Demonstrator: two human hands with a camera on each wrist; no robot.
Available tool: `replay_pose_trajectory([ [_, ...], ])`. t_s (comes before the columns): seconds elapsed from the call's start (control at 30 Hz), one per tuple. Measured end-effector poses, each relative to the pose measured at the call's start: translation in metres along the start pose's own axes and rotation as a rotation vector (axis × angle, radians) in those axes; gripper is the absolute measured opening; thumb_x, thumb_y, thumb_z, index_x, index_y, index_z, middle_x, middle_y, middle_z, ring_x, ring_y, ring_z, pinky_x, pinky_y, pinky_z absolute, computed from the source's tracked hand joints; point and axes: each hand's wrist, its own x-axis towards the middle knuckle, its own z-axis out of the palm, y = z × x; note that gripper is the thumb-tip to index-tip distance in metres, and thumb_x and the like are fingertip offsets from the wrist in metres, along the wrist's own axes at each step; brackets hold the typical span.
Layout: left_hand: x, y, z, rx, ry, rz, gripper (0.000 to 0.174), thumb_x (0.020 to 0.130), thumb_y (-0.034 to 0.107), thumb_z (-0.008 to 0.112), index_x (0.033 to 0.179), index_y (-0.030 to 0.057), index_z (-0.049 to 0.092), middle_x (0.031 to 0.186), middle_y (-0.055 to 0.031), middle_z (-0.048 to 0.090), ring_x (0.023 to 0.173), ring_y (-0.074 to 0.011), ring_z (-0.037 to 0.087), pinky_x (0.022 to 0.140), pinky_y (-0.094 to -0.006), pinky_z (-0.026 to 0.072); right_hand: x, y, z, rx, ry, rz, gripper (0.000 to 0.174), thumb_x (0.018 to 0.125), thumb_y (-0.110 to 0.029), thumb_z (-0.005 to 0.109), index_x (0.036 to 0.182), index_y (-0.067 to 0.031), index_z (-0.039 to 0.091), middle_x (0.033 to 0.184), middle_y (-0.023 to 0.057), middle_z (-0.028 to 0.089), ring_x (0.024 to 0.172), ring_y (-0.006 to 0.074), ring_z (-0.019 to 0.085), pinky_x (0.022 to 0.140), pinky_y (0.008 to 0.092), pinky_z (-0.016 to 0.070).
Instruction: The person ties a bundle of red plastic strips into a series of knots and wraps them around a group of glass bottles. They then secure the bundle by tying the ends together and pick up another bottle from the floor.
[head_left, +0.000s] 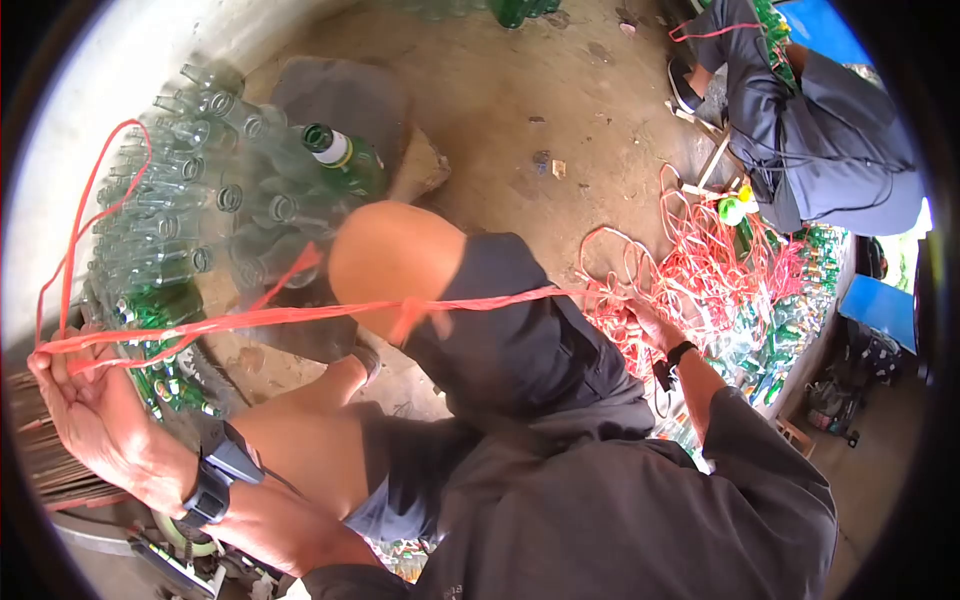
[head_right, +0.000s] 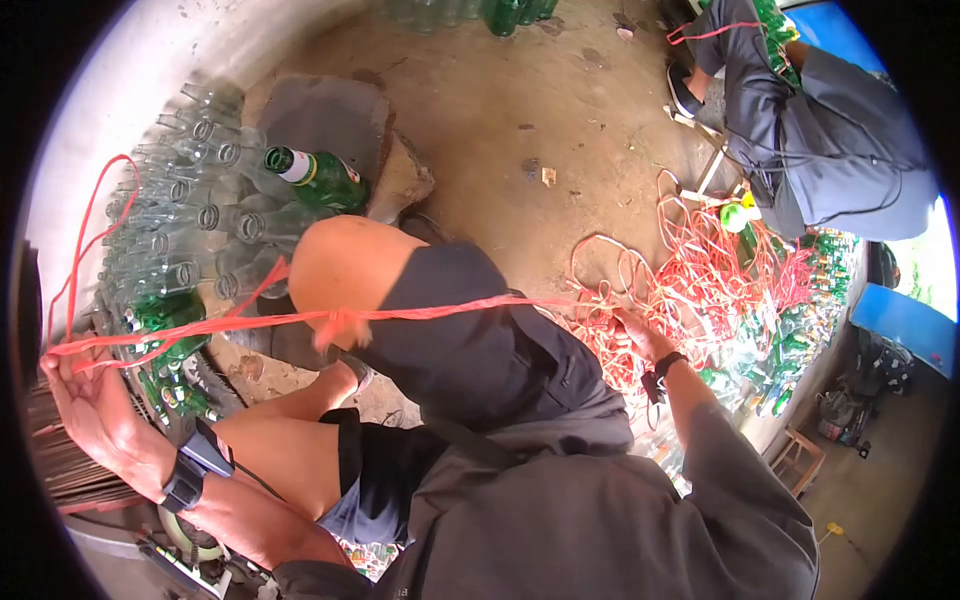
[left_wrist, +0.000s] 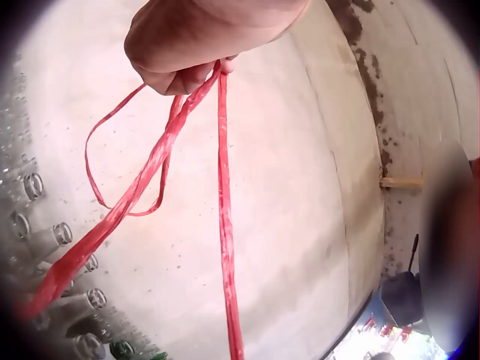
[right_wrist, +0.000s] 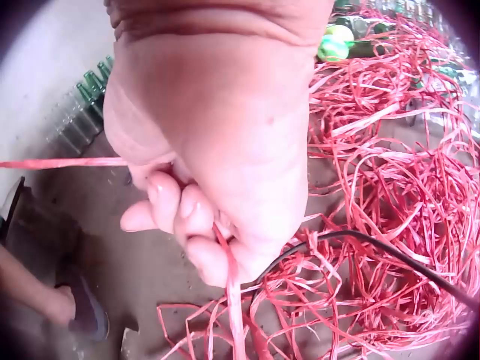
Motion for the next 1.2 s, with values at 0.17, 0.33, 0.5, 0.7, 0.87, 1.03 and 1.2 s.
replay_pose_trajectory([
  [0.17,0.001,-0.003,0.019,-0.189,0.052,-0.051,0.013,0.1,0.004,0.051,0.087,0.001,0.05,0.071,-0.002,0.033,0.068,-0.0157,0.031,0.07,-0.0347,0.0306,0.015,-0.004,0.008,-0.049,0.086,0.097,0.034,0.099,-0.035,0.057,0.072,-0.0126,0.057,0.056,-0.0068,0.038,0.049,0.007,0.035,0.05,0.0261,0.0312],
  [0.33,0.004,-0.011,0.014,-0.236,-0.142,-0.044,0.014,0.096,-0.001,0.049,0.085,0.0053,0.044,0.077,-0.0016,0.031,0.072,-0.0157,0.031,0.068,-0.0345,0.0286,0.018,-0.008,-0.001,-0.095,0.146,0.185,0.037,0.1,-0.036,0.054,0.071,-0.0123,0.057,0.055,-0.0061,0.038,0.049,0.0072,0.036,0.049,0.0263,0.0301],
  [0.5,0.009,-0.017,0.015,-0.378,-0.137,-0.078,0.016,0.091,-0.005,0.051,0.084,0.0072,0.043,0.074,-0.0003,0.033,0.069,-0.0155,0.032,0.067,-0.0348,0.0325,0.04,-0.053,-0.046,-0.097,0.483,-0.022,0.042,0.1,-0.032,0.049,0.063,-0.0131,0.051,0.048,-0.0058,0.032,0.037,0.008,0.027,0.037,0.0277,0.0182],
  [0.7,0.016,0.012,-0.012,-0.417,-0.077,-0.163,0.025,0.083,-0.013,0.049,0.083,0.0099,0.039,0.073,0.0008,0.034,0.065,-0.0132,0.032,0.068,-0.034,0.032,0.001,-0.225,-0.05,-0.235,0.48,-0.376,0.044,0.105,-0.044,0.042,0.078,-0.0122,0.056,0.051,-0.0071,0.033,0.038,0.0061,0.026,0.035,0.0248,0.023],
  [0.87,0.018,0.01,-0.013,-0.53,-0.155,-0.196,0.027,0.079,-0.015,0.049,0.079,0.0099,0.038,0.071,-0.0002,0.032,0.067,-0.014,0.032,0.067,-0.0333,0.0298,-0.032,-0.323,-0.06,-0.606,0.553,-0.724,0.044,0.106,-0.046,0.043,0.093,-0.008,0.06,0.055,-0.0075,0.029,0.044,0.0049,0.028,0.042,0.0239,0.0234],
  [1.03,0.013,0.004,-0.012,-0.44,-0.099,-0.083,0.027,0.08,-0.014,0.05,0.076,0.0101,0.039,0.069,-0.0006,0.034,0.065,-0.0136,0.032,0.067,-0.0316,0.0303,-0.088,-0.403,-0.028,-0.862,0.468,-0.975,0.047,0.109,-0.041,0.032,0.094,-0.0049,0.057,0.06,-0.0077,0.03,0.05,0.0045,0.028,0.046,0.0242,0.0239],
  [1.2,0.003,-0.007,-0.003,-0.365,-0.068,-0.01,0.029,0.079,-0.014,0.051,0.072,0.0108,0.038,0.068,-0.0011,0.035,0.066,-0.0141,0.032,0.068,-0.0315,0.0307,-0.14,-0.462,-0.018,-1.603,0.665,-1.496,0.032,0.104,-0.025,0.047,0.114,0.0024,0.06,0.064,0.0043,0.053,0.056,0.012,0.048,0.054,0.0275,0.0399],
])
